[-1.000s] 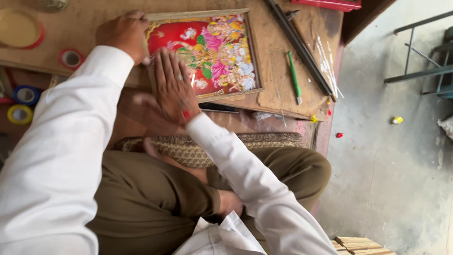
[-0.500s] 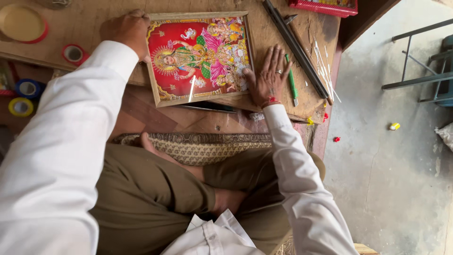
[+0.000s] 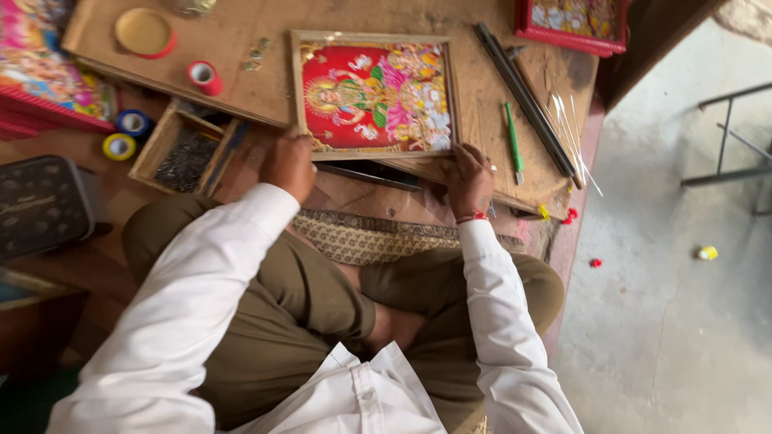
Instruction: The person sits cross-legged and assembles small decorative frames by applying red patterned tape to the edges, inserting a printed image, and covering it with a clear plastic sheet. The person handles the frames one at a time, adjusting the tape and plastic, and places finished units on the table.
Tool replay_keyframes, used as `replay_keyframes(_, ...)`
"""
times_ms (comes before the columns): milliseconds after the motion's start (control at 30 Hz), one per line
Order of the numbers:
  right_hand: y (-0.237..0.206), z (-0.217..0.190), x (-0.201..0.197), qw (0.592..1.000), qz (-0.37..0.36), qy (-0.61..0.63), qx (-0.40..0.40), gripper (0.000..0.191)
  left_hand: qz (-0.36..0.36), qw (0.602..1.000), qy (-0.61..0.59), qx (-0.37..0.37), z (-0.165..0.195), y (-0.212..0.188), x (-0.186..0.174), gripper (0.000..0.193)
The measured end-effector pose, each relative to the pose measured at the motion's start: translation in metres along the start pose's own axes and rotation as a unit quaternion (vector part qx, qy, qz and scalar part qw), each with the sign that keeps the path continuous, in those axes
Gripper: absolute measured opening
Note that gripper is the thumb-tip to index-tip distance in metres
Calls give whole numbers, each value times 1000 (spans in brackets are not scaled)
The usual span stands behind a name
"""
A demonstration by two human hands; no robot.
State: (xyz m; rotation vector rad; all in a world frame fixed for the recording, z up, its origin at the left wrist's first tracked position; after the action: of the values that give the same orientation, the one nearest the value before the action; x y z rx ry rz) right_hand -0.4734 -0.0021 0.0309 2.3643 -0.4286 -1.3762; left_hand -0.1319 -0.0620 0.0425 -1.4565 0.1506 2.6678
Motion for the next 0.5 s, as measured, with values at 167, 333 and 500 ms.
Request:
replay_keyframes(167,0,6,-1,999,51,-9,4,18,-55,991,81,-86,0,1,3,12)
replay_keyframes(333,-5,19,1,997,67,9,27,16,0,997,75,-34,2,1,1,15)
replay_keyframes(500,-5,11,3,997,59,-27,-35,15,-4,996,79,-45,-10,4,7,13)
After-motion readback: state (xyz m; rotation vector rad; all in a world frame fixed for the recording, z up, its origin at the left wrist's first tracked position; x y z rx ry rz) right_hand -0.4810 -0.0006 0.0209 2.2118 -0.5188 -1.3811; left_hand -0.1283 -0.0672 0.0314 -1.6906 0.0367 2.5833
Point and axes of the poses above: each hand's wrist, its own y-axis towards the middle knuckle, its own x-axis out of the palm, z = x × y, the point moved 6 cm from there along y, towards the middle knuckle, and after that the axes turned 8 degrees about -x, right-handed, at the moved point
